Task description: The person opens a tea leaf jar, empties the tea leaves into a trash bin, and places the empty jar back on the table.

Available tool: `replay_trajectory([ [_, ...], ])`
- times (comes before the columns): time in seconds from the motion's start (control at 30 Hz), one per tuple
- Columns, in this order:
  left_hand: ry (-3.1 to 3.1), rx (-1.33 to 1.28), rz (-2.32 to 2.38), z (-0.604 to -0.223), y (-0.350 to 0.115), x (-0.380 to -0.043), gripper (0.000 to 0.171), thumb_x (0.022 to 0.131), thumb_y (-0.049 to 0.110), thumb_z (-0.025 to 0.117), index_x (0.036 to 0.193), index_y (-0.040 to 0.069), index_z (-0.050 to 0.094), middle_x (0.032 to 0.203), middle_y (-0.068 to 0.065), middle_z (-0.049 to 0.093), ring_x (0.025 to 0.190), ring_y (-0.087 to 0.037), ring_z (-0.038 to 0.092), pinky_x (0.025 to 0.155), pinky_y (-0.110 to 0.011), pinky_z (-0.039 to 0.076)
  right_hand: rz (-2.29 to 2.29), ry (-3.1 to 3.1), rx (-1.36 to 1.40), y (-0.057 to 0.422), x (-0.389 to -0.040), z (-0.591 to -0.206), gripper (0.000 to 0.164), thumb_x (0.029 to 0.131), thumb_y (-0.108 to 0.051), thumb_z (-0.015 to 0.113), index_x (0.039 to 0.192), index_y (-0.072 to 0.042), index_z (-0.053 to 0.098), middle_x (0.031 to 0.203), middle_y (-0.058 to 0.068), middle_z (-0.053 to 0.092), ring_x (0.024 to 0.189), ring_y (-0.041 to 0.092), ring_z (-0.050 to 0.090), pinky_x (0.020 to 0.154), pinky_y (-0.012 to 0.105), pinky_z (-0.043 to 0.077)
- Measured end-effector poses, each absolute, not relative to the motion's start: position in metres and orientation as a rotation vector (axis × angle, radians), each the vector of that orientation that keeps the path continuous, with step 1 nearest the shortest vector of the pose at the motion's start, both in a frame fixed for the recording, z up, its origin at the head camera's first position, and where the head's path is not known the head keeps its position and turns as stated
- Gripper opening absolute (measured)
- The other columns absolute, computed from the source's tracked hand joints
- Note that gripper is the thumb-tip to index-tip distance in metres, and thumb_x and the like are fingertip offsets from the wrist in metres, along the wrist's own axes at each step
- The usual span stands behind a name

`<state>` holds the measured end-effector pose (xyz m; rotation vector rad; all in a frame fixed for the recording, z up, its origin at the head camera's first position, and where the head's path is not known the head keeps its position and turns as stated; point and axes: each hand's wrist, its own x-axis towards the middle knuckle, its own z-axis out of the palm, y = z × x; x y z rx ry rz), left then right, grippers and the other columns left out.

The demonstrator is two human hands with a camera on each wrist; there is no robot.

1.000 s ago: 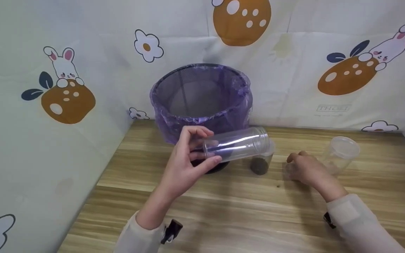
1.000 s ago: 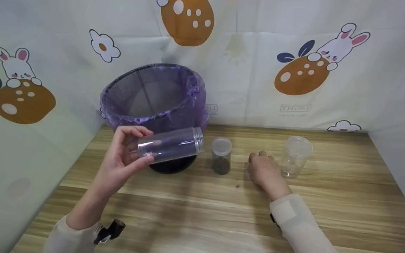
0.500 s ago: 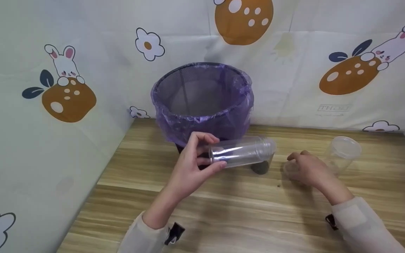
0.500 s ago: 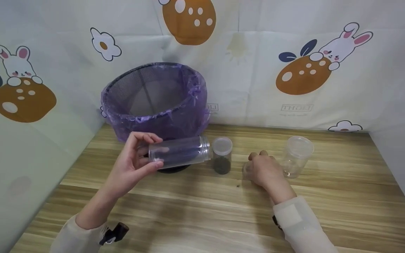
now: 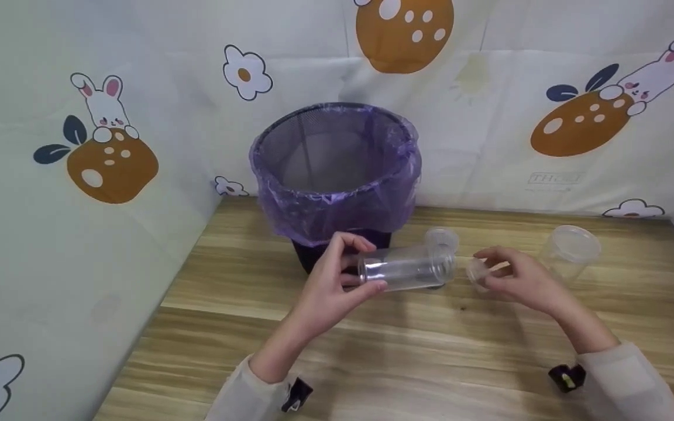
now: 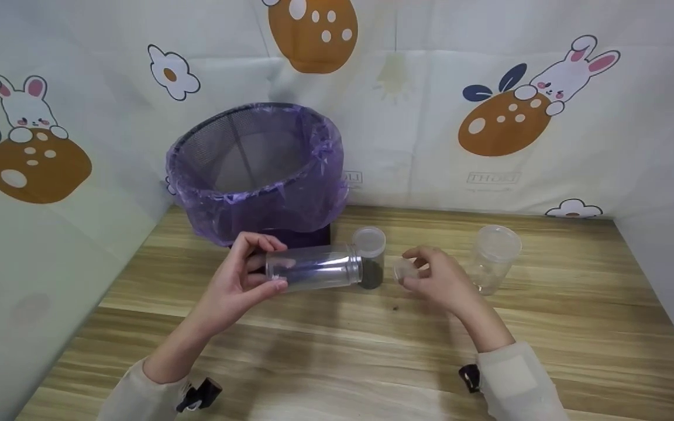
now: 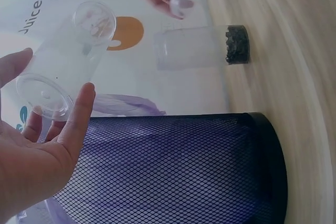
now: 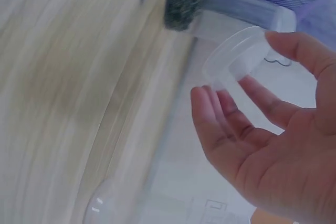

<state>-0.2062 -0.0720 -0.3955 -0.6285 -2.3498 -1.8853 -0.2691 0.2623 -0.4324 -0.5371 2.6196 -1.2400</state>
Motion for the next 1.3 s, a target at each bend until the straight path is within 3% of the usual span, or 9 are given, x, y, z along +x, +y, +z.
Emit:
replay_trajectory([
  [0.1,-2.359,-0.621,-1.889,-0.398,-0.071,-0.207,0.053,0.083,0.013,0.08,0.121,0.005,0.043,0.128,-0.013,0.054,0.112,-0.027,0.067,0.081,-0.03,0.061,-1.431,2.463,-0.576,0.265,-0.263,-0.43,0.045,0.095,-0.007,0.061,0.133,0.013,0.049,0.12,0.028,0.059,0.101,0.017,0.068,0.076,0.022,0.058],
  [0.23,-2.365,-0.611,-1.891,-0.4,-0.07,-0.209,0.053,0.083,0.013,0.08,0.12,0.005,0.044,0.129,-0.012,0.054,0.112,-0.026,0.067,0.081,-0.03,0.061,-1.625,2.278,-0.579,0.263,-0.254,-0.423,0.048,0.099,-0.008,0.058,0.139,0.013,0.042,0.12,0.011,0.057,0.101,0.002,0.065,0.082,0.025,0.06],
  [0.37,-2.369,-0.615,-1.891,-0.402,-0.068,-0.209,0.053,0.083,0.013,0.08,0.121,0.005,0.043,0.13,-0.012,0.053,0.113,-0.026,0.067,0.082,-0.03,0.061,-1.736,2.209,-0.568,0.256,-0.245,-0.415,0.046,0.1,-0.008,0.058,0.139,0.01,0.043,0.12,0.0,0.059,0.104,0.007,0.067,0.085,0.026,0.06],
  [0.67,-2.354,-0.656,-1.918,-0.404,-0.061,-0.206,0.053,0.085,0.013,0.079,0.121,0.004,0.042,0.13,-0.014,0.053,0.116,-0.028,0.066,0.084,-0.03,0.061,-1.833,2.11,-0.632,0.244,-0.233,-0.4,0.047,0.099,-0.004,0.058,0.143,0.003,0.043,0.13,-0.005,0.06,0.114,0.011,0.066,0.092,0.03,0.059],
  [0.97,-2.342,-0.715,-1.932,-0.407,-0.061,-0.201,0.049,0.088,0.014,0.076,0.119,0.006,0.038,0.136,-0.01,0.062,0.127,-0.021,0.059,0.089,-0.03,0.059,-1.864,2.057,-0.731,0.243,-0.231,-0.404,0.049,0.096,0.003,0.058,0.143,-0.001,0.045,0.135,-0.009,0.06,0.119,0.008,0.063,0.093,0.028,0.058],
  [1.3,-2.228,-0.729,-2.113,-0.41,-0.061,-0.198,0.049,0.089,0.008,0.074,0.122,0.002,0.038,0.14,-0.016,0.057,0.131,-0.03,0.054,0.096,-0.031,0.056,-1.934,1.945,-0.837,0.242,-0.231,-0.41,0.047,0.095,0.009,0.055,0.139,-0.009,0.055,0.13,-0.006,0.066,0.115,0.011,0.066,0.092,0.026,0.058],
])
